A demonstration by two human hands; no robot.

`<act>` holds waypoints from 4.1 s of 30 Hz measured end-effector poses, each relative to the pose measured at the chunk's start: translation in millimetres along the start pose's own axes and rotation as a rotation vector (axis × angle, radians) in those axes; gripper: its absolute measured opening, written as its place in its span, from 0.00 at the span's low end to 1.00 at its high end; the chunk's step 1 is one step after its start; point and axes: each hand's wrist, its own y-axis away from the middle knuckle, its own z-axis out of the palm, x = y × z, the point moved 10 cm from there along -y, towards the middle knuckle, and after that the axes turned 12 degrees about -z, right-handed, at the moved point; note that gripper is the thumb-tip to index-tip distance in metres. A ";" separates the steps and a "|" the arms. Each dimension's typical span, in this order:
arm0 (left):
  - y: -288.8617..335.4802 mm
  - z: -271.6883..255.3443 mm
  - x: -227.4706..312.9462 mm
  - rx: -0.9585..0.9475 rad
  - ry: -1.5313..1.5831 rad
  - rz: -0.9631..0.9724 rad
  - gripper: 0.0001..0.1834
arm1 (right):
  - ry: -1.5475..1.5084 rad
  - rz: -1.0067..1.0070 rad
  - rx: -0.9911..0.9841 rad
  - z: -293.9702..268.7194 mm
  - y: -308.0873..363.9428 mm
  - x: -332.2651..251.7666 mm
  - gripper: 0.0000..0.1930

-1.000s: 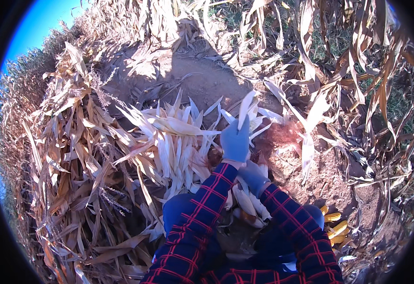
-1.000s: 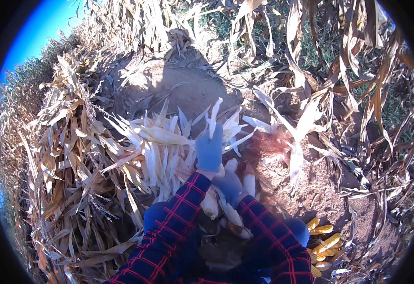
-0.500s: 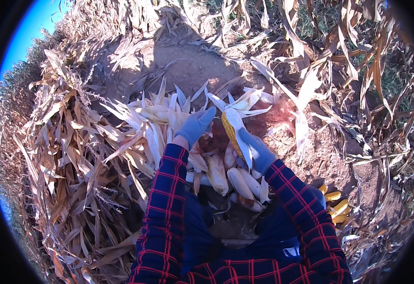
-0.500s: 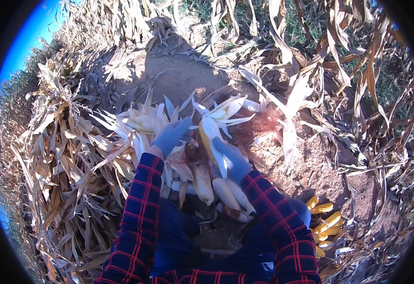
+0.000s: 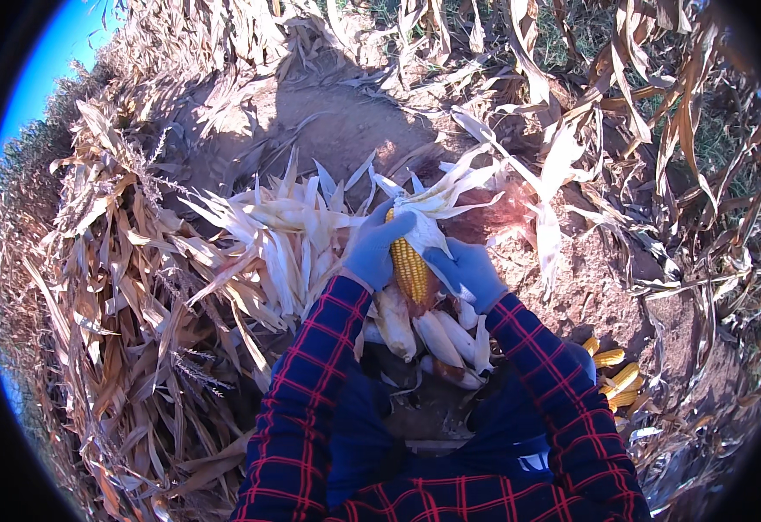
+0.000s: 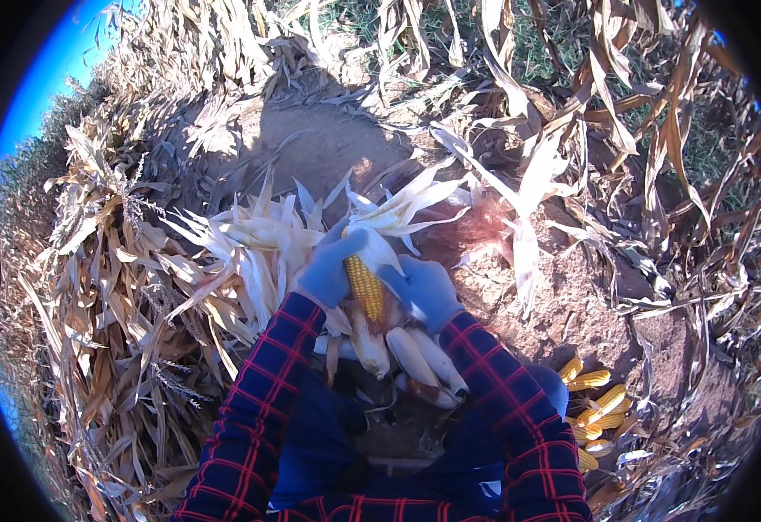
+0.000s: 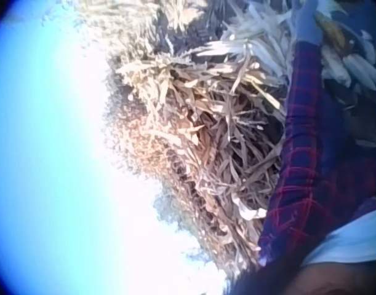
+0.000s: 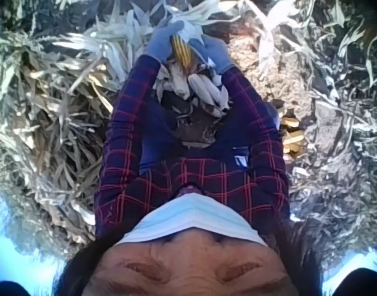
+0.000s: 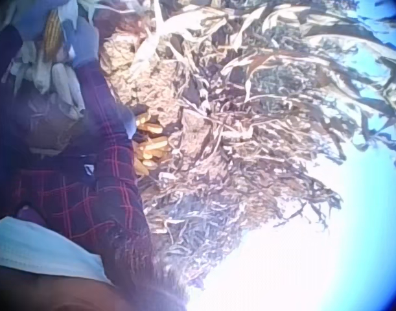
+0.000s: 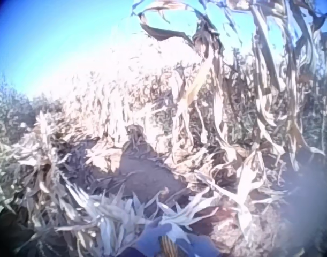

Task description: The person sits on the ground in a cornfield and shucks corn cobs by hand. They remove the husks and silk from each cob and place the cleaned cobs into a pile beside them.

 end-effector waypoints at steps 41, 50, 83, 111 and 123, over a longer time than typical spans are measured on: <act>4.3 23.2 -5.9 0.289 -0.627 0.017 0.24 | -0.819 -0.071 0.150 16.5 -0.6 -3.4 0.12; -4.0 -16.4 -3.9 0.356 -0.407 0.165 0.12 | -0.514 -0.043 -0.060 36.1 3.2 8.4 0.23; -3.8 -51.1 8.9 0.487 -0.209 0.027 0.15 | 0.516 -0.228 -0.269 19.8 14.4 -1.6 0.14; 13.4 -30.2 29.9 0.506 0.432 0.236 0.16 | -0.770 0.165 -0.204 80.1 30.8 -1.0 0.24; 57.4 -90.5 90.6 0.800 0.158 0.377 0.15 | -0.907 0.513 0.191 33.9 32.7 69.7 0.22</act>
